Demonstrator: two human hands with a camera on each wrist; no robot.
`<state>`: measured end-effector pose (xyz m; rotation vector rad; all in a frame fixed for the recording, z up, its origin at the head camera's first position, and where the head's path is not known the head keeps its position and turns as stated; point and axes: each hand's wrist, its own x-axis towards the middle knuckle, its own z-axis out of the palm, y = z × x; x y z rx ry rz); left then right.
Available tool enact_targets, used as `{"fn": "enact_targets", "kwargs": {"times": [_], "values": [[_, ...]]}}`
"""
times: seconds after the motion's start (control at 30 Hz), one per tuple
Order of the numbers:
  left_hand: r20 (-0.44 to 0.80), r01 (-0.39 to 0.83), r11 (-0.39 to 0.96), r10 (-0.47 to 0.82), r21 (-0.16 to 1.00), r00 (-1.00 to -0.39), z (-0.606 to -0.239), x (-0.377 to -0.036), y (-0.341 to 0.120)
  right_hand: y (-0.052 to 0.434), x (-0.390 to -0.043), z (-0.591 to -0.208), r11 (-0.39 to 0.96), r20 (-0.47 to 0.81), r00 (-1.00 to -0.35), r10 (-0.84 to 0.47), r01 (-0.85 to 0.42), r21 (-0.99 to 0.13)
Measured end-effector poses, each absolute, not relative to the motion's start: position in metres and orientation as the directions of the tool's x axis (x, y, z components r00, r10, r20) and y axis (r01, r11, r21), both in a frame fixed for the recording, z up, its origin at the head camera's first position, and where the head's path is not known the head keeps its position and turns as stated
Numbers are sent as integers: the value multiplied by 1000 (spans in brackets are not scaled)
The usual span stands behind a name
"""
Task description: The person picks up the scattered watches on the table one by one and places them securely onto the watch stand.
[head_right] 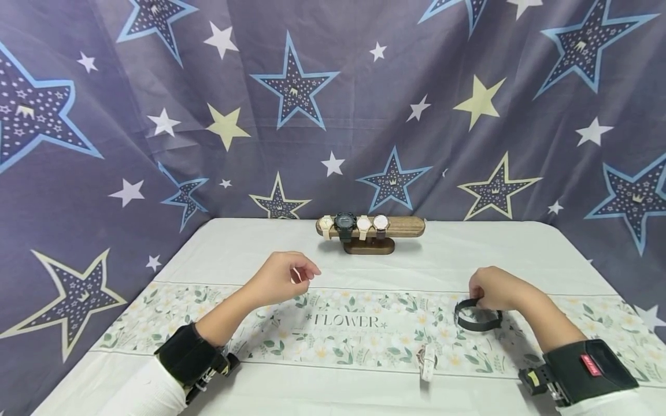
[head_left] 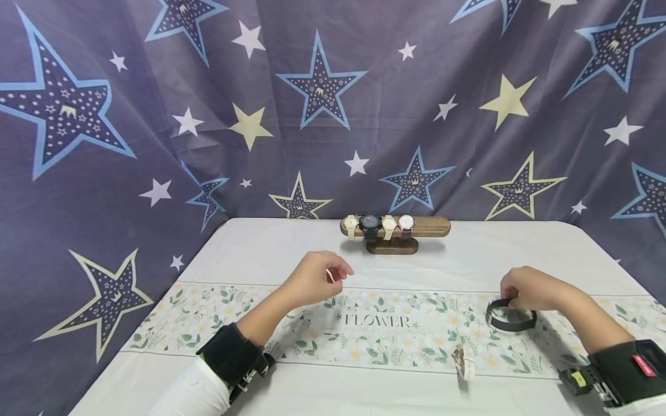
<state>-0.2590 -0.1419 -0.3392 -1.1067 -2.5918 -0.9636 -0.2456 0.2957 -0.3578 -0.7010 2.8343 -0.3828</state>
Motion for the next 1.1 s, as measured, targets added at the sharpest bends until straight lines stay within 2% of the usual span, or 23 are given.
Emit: {"fn": "enact_targets", "kwargs": {"times": [0.3, 0.5, 0.6, 0.7, 0.77, 0.83, 0.97, 1.1], "values": [[400, 704, 479, 591, 525, -701, -337, -260, -130, 280, -248, -337, 779, 23, -814, -580, -563, -278], [393, 670, 439, 568, 599, -723, -325, -257, -98, 249, -247, -309, 725, 129, -758, -639, -650, -227], [406, 685, 417, 579, 597, -707, -318, -251, -76, 228, -248, -297, 698, 159, -725, -670, -688, -199], [459, 773, 437, 628, 460, -628, -311, -242, -54, 208, -250, -285, 676, 162, -699, -697, -715, -177], [487, 825, 478, 667, 302, -564, -309, -236, -41, 195, -251, -278, 665, 155, -685, -711, -728, -168], [482, 836, 528, 699, 151, -529, -307, -229, -30, 185, -253, -272, 649, 153, -669, -727, -743, -162], [441, 806, 592, 725, -5, -529, -309, -220, -16, 172, -257, -263, 617, 147, -636, -757, -771, -157], [460, 801, 599, 716, -19, -525, -316, -220, -13, 163, -259, -260, 612, 125, -628, -768, -777, -143]]}}
